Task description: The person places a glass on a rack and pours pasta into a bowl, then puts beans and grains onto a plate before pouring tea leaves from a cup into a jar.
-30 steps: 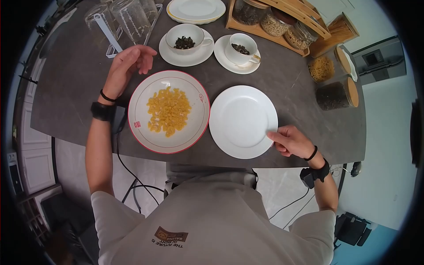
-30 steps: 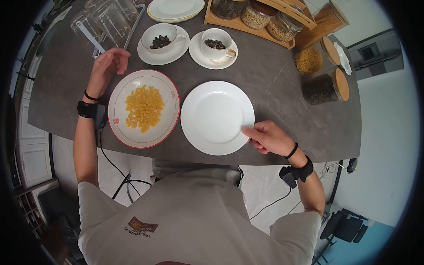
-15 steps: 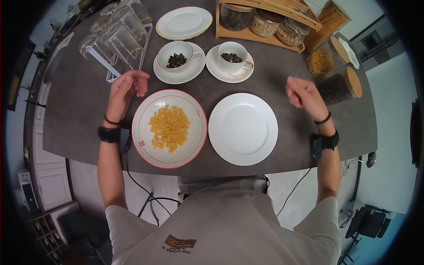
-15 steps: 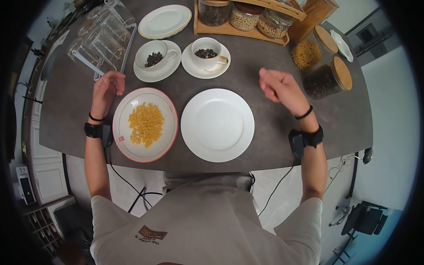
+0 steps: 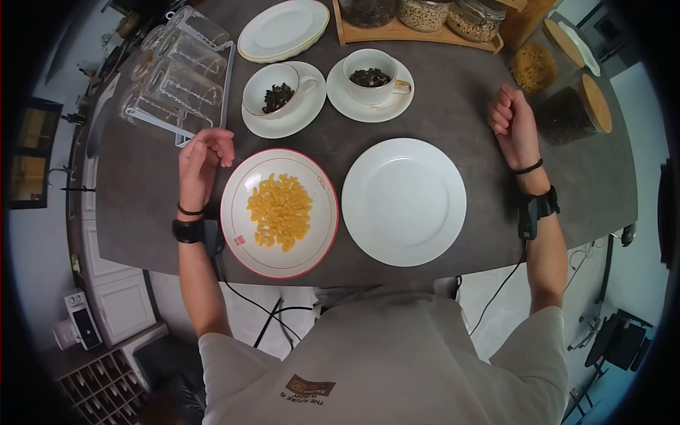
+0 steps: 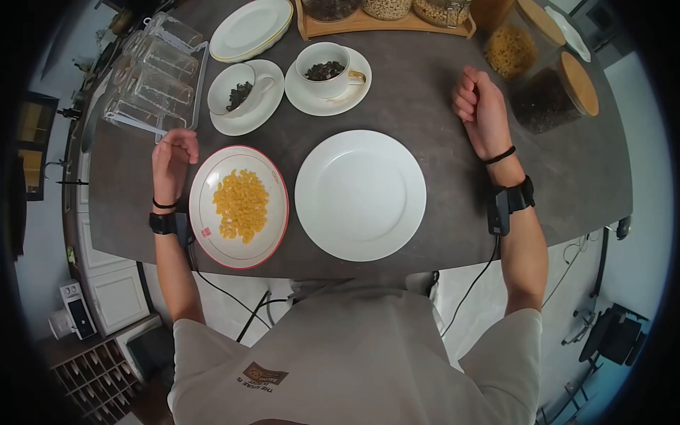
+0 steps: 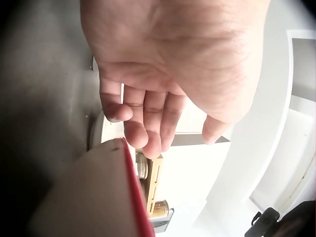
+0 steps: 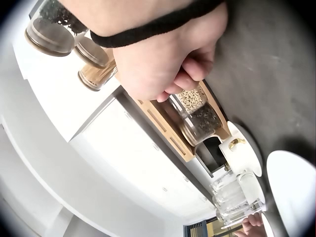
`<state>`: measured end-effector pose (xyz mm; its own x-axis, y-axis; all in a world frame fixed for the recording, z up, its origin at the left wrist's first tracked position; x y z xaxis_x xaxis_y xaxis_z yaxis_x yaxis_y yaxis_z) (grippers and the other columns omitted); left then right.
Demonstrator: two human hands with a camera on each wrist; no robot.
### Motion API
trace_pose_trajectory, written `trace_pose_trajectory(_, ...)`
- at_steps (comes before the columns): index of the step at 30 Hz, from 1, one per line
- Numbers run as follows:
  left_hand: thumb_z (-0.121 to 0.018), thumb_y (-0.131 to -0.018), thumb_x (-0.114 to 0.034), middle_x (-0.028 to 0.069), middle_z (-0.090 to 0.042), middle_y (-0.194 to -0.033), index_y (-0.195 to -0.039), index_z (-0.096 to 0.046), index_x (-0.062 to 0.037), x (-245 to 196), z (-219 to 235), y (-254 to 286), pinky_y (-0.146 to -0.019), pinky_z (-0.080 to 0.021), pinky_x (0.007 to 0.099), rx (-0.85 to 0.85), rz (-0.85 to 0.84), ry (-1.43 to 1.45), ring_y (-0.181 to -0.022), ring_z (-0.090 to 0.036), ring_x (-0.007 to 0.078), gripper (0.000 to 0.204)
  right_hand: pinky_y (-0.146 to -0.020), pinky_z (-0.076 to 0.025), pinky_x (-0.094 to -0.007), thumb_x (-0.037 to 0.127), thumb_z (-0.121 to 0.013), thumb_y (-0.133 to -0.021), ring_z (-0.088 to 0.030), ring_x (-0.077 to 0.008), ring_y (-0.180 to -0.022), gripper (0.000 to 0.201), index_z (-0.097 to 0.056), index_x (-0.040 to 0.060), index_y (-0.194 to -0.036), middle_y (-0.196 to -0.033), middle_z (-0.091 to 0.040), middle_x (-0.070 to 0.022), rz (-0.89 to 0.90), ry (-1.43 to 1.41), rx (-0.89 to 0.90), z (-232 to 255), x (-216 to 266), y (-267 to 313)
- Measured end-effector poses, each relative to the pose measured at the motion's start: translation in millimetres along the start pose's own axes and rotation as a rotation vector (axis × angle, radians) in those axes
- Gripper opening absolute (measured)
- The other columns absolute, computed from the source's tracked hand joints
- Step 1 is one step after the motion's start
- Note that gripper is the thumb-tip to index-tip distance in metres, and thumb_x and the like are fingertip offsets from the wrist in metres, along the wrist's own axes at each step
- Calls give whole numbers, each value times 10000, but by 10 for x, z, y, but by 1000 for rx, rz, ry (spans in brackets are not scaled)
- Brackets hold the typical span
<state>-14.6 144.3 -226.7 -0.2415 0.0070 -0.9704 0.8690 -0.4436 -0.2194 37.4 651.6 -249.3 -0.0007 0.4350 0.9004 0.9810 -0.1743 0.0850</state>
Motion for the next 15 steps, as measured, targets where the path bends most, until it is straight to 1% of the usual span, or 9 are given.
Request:
trace_pose_trajectory(4, -472, -1064, -470, 59, -605, -849, -1175, -631, 56, 19, 14, -1, -709, -420, 262, 5, 12, -4, -762, -527, 114, 559, -500, -223, -238, 224, -461, -1069, -278, -54, -578, 300, -430, 120, -790, -680, -306, 59, 23, 111, 8, -76, -6, 59)
trace_pose_trajectory(7, -475, -1062, -469, 63, -609, -854, -1177, -630, 59, 38, 26, -1, -712, -423, 262, 0, 15, -4, -765, -531, 116, 562, -501, -226, -238, 228, -455, -1070, -281, -54, -581, 299, -436, 116, -794, -683, -309, 57, 41, 119, 21, -79, 6, 73)
trace_pose_trajectory(15, -473, -1063, -465, 65, -612, -858, -1182, -630, 62, 38, 26, 9, -719, -428, 264, -2, 11, -11, -766, -534, 118, 563, -496, -221, -238, 225, -480, -1065, -278, -48, -570, 321, -426, 127, -764, -669, -309, 64, 11, 134, 2, -58, -22, 53)
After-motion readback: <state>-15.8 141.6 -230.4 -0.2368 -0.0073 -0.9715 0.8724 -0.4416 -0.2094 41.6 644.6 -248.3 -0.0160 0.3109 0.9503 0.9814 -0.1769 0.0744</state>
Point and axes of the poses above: each hand's wrist, its own y-axis away from the middle knuckle, its own z-axis out of the back of the hand, x = y × z, the point moved 5 cm from there along -y, towards the middle knuckle
